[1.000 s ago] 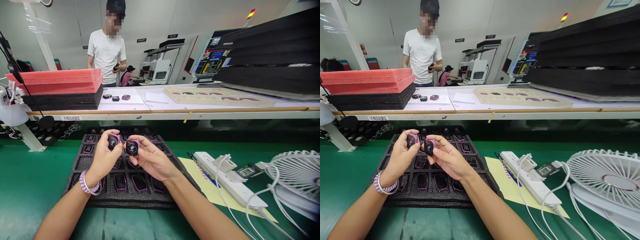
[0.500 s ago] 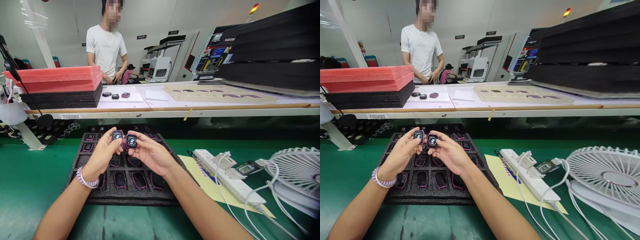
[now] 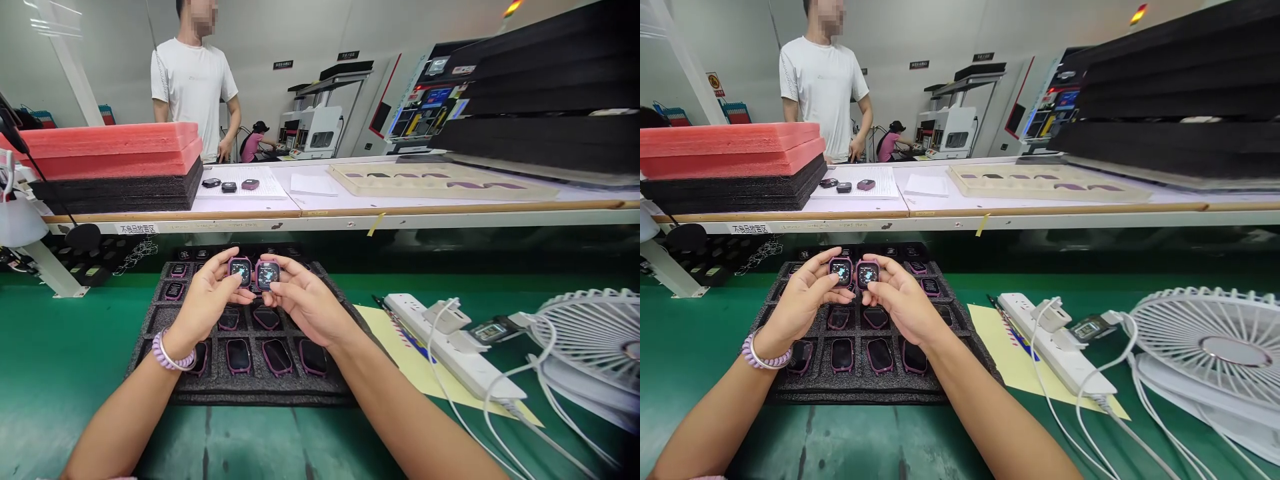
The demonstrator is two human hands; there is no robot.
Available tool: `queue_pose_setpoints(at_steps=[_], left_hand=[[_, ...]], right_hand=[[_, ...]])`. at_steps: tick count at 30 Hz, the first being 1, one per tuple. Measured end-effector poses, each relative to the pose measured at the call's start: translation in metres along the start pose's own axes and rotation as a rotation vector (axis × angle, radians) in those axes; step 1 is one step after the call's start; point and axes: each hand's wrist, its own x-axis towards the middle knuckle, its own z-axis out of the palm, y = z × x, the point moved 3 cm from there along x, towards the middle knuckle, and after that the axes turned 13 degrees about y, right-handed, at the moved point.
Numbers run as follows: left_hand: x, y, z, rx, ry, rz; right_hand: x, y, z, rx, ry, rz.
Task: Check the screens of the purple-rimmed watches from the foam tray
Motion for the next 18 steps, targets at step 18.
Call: queue_pose_setpoints(at_steps=[18], left_hand=[[-0.0004, 0.0001, 0.0026, 0.037, -0.044, 0.020]], right_hand=[[0.0008, -0.0007, 0.0021, -0.035, -0.003, -0.081]])
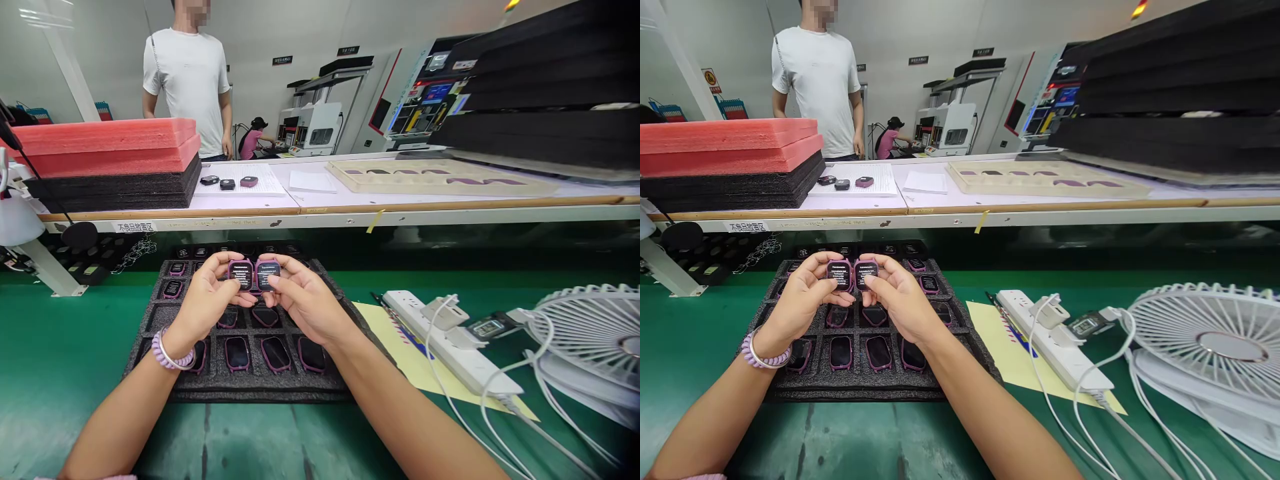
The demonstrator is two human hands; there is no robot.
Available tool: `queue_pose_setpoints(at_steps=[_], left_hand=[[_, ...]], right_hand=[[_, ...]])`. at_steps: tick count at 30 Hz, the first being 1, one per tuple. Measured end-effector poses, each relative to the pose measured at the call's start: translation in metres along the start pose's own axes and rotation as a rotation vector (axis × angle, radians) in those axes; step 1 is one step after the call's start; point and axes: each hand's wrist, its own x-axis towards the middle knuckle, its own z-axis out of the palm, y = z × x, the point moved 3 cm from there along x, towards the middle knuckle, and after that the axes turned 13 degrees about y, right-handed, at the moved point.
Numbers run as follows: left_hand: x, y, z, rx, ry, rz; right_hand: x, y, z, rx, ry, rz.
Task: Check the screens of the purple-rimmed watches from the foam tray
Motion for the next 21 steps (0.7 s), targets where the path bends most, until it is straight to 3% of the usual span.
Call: queue_pose_setpoints(at_steps=[21], left_hand=[[-0.0027, 0.0039, 0.0003, -0.011, -0.003, -0.006]], right_hand=[[-0.0030, -0.0019, 0.0029, -0.001, 0.002, -0.001]])
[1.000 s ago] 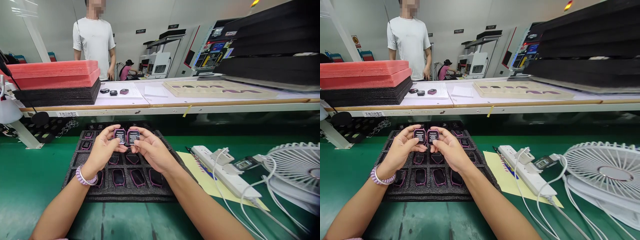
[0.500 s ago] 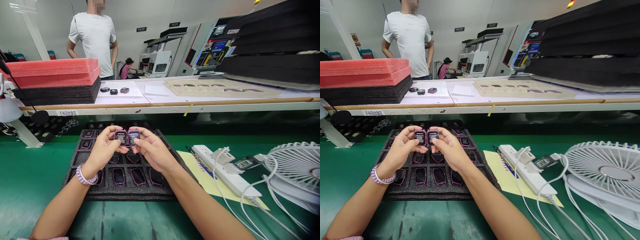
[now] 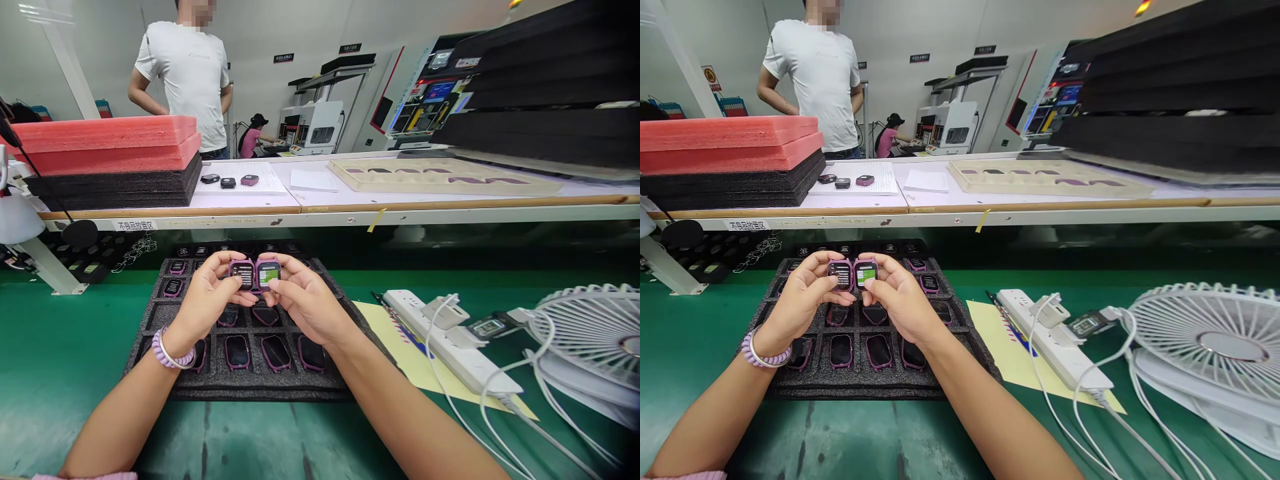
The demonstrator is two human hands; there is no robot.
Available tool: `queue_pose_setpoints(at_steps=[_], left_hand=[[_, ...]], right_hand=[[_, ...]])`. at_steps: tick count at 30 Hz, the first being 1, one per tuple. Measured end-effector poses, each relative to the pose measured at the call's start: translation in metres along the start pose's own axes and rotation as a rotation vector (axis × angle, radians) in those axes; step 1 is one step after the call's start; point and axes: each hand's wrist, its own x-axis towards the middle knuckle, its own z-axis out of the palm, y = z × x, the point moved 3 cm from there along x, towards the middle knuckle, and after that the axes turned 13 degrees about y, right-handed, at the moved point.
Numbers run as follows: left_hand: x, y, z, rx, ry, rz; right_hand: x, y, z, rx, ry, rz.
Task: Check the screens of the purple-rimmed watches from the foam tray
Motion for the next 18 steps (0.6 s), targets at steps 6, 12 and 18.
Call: queue_pose_setpoints(at_steps=[6, 12, 18], left_hand=[[-0.0008, 0.0000, 0.0006, 0.004, -0.001, -0.002], [0.0014, -0.0017, -0.0016, 0.066, 0.029, 0.104], [0.0037, -0.0020, -0.0059, 0.136, 0.118, 0.194]], right_hand=[[-0.0006, -0.0016, 0.0016, 0.002, 0.010, -0.002], [0.0011, 0.0000, -0.0001, -0.011, 0.024, 0.005], [0.0006, 0.0012, -0.0001, -0.032, 0.017, 0.015]])
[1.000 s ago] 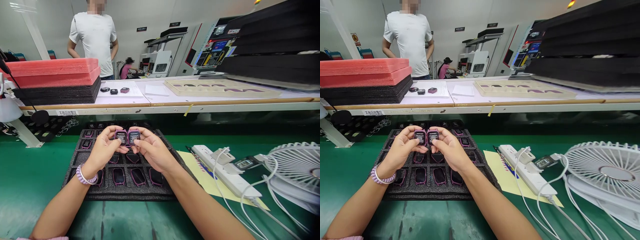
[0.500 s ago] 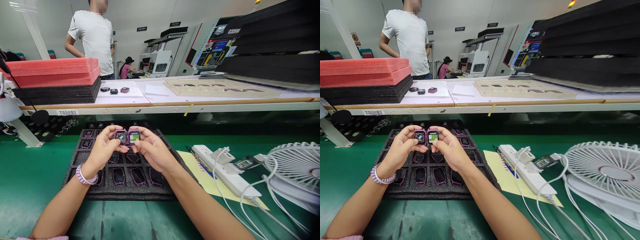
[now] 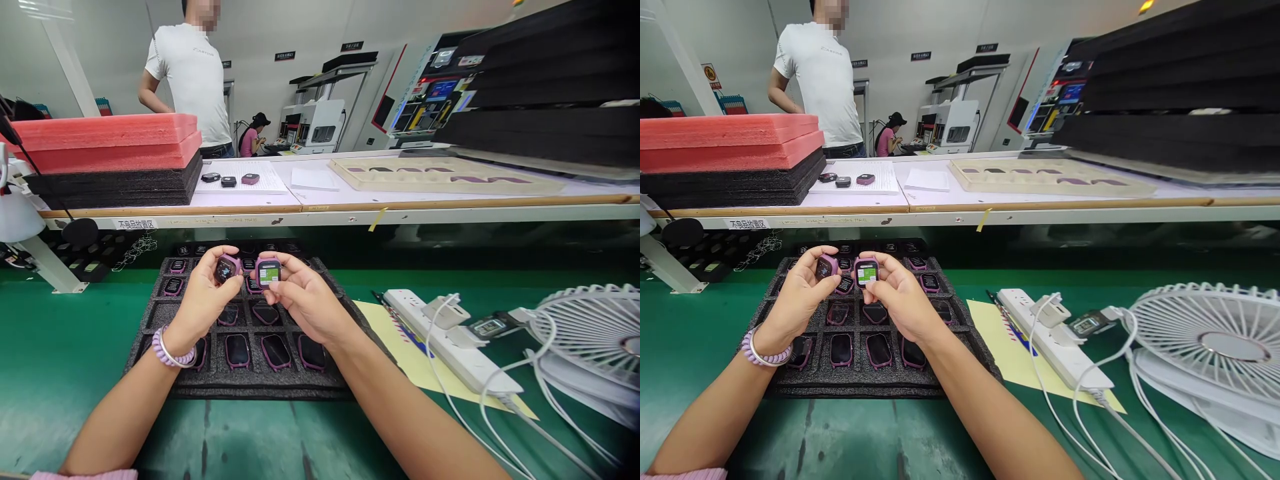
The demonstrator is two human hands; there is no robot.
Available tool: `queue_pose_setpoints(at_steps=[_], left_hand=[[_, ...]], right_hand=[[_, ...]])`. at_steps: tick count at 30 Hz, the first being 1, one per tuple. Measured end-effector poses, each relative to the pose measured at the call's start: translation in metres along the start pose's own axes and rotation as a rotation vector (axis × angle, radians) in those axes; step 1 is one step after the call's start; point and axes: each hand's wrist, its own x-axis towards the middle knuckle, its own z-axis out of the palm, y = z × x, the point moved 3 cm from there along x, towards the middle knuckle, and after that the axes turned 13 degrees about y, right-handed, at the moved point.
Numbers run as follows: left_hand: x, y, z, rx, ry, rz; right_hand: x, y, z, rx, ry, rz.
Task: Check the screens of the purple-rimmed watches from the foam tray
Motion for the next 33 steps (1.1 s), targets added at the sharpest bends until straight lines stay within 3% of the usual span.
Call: queue_pose_setpoints(at_steps=[7, 33], left_hand=[[-0.0009, 0.0004, -0.0021, 0.101, -0.006, 0.023], [-0.0018, 0.0026, -0.0004, 0.108, 0.000, 0.038]], right_hand=[[-0.0005, 0.0006, -0.0005, -0.001, -0.008, -0.002], [-0.0019, -0.0007, 0.0018, -0.054, -0.027, -0.020]])
